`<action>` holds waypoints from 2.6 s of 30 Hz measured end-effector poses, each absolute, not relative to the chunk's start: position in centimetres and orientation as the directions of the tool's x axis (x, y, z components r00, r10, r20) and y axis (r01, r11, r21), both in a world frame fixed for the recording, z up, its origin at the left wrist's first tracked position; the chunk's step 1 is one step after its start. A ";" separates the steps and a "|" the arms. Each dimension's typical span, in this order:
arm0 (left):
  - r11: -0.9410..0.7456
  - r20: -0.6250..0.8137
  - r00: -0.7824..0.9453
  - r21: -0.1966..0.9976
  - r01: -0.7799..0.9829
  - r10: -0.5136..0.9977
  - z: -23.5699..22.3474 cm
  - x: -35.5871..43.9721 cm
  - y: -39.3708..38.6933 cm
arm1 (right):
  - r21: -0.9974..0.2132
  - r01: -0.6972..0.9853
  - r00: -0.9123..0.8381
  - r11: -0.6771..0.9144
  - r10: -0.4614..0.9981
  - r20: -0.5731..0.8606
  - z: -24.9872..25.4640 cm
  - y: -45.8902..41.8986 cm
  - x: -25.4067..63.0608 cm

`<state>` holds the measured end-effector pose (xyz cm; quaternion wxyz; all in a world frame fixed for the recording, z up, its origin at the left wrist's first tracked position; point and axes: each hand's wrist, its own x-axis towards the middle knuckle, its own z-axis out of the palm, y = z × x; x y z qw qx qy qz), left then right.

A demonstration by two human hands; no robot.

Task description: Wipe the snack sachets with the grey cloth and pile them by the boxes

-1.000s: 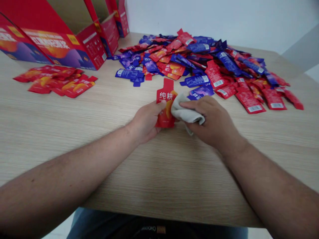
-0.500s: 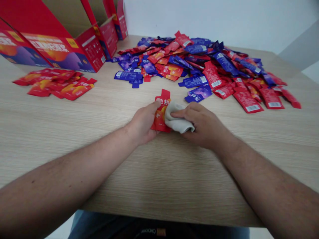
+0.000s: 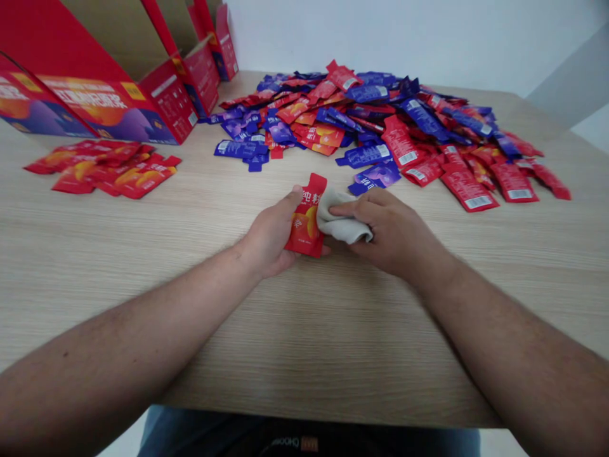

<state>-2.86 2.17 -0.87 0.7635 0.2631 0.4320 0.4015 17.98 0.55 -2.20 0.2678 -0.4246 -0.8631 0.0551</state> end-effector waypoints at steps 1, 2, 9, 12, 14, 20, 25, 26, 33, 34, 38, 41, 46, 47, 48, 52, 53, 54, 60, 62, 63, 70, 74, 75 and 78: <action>0.546 -0.453 0.313 0.753 -0.367 0.835 -0.8 -2.9 2.1 | -0.316 0.725 -0.467 0.612 0.774 0.427 -2.2 0.6 18.1; 0.550 -0.454 0.320 0.754 -0.360 0.832 -0.8 -3.0 2.1 | -0.315 0.728 -0.463 0.608 0.776 0.427 -2.1 0.7 18.2; 0.552 -0.423 0.373 0.740 -0.383 0.826 -0.8 -3.2 2.1 | -0.341 0.694 -0.526 0.634 0.770 0.361 -1.9 0.6 18.2; 0.566 -0.437 0.377 0.734 -0.375 0.816 -0.8 -3.3 2.1 | -0.319 0.728 -0.494 0.607 0.787 0.370 -1.7 0.6 18.2; 0.557 -0.417 0.383 0.719 -0.415 0.824 -0.8 -3.1 2.0 | -0.351 0.659 -0.575 0.665 0.747 0.335 -1.6 0.4 18.1; 0.567 -0.426 0.393 0.726 -0.389 0.815 -1.0 -3.2 2.1 | -0.323 0.719 -0.532 0.616 0.786 0.314 -1.4 0.3 18.0; 0.556 -0.397 0.405 0.706 -0.440 0.824 -0.9 -3.1 1.9 | -0.374 0.629 -0.644 0.681 0.726 0.239 -1.1 0.0 17.9; 0.551 -0.393 0.401 0.705 -0.447 0.827 -0.9 -3.0 1.9 | -0.382 0.622 -0.655 0.684 0.722 0.225 -1.1 0.0 17.9; 0.572 -0.429 0.399 0.728 -0.378 0.810 -1.0 -3.5 2.0 | -0.322 0.729 -0.510 0.604 0.793 0.332 -1.6 0.4 18.1; 0.566 -0.418 0.402 0.725 -0.393 0.815 -1.1 -3.4 2.0 | -0.332 0.703 -0.543 0.628 0.777 0.320 -1.7 0.3 18.0; 0.564 -0.407 0.421 0.736 -0.374 0.811 -1.0 -3.4 1.9 | -0.343 0.714 -0.514 0.611 0.789 0.335 -1.9 0.5 17.9; 0.571 -0.416 0.432 0.748 -0.339 0.800 -0.9 -3.6 1.8 | -0.344 0.757 -0.422 0.556 0.817 0.393 -2.0 0.7 18.0; 0.557 -0.401 0.428 0.753 -0.350 0.810 -1.0 -3.7 1.7 | -0.365 0.693 -0.505 0.621 0.780 0.369 -2.2 0.6 17.8; 0.553 -0.399 0.426 0.762 -0.339 0.812 -1.0 -3.7 1.7 | -0.369 0.705 -0.480 0.606 0.790 0.382 -2.2 0.7 17.8; 0.549 -0.398 0.428 0.771 -0.323 0.811 -1.0 -3.7 1.6 | -0.371 0.725 -0.438 0.581 0.804 0.403 -2.2 0.7 17.8; 0.538 -0.383 0.448 0.790 -0.294 0.808 -1.3 -3.5 1.4 | -0.373 0.748 -0.375 0.549 0.813 0.445 -2.0 0.2 17.2; 0.525 -0.363 0.448 0.790 -0.317 0.817 -1.5 -3.4 1.3 | -0.371 0.729 -0.413 0.575 0.802 0.432 -1.9 -0.1 16.9; 0.508 -0.339 0.445 0.789 -0.345 0.829 -1.6 -3.3 1.2 | -0.369 0.699 -0.469 0.612 0.782 0.409 -1.9 -0.4 16.7; 0.521 -0.351 0.486 0.809 -0.273 0.800 -1.9 -3.8 1.2 | -0.369 0.769 -0.337 0.522 0.822 0.460 -2.3 -0.1 16.8; 0.519 -0.355 0.482 0.812 -0.265 0.801 -1.9 -3.8 1.1 | -0.365 0.767 -0.336 0.527 0.815 0.473 -2.2 -0.1 16.8; 0.509 -0.346 0.470 0.813 -0.282 0.812 -1.9 -3.8 1.1 | -0.358 0.747 -0.382 0.560 0.803 0.458 -2.1 -0.3 16.7; 0.510 -0.344 0.472 0.811 -0.286 0.811 -1.8 -3.6 1.0 | -0.370 0.756 -0.382 0.539 0.824 0.419 -2.1 -0.6 16.4; 0.520 -0.357 0.458 0.799 -0.302 0.814 -1.8 -3.6 1.0 | -0.355 0.742 -0.432 0.568 0.811 0.394 -1.8 -1.0 16.0; 0.520 -0.357 0.450 0.793 -0.317 0.818 -1.8 -3.5 1.0 | -0.344 0.704 -0.508 0.621 0.779 0.368 -1.6 -1.3 15.8; 0.513 -0.346 0.437 0.782 -0.355 0.830 -1.8 -3.2 0.9 | -0.325 0.674 -0.579 0.664 0.747 0.327 -1.3 -1.8 15.4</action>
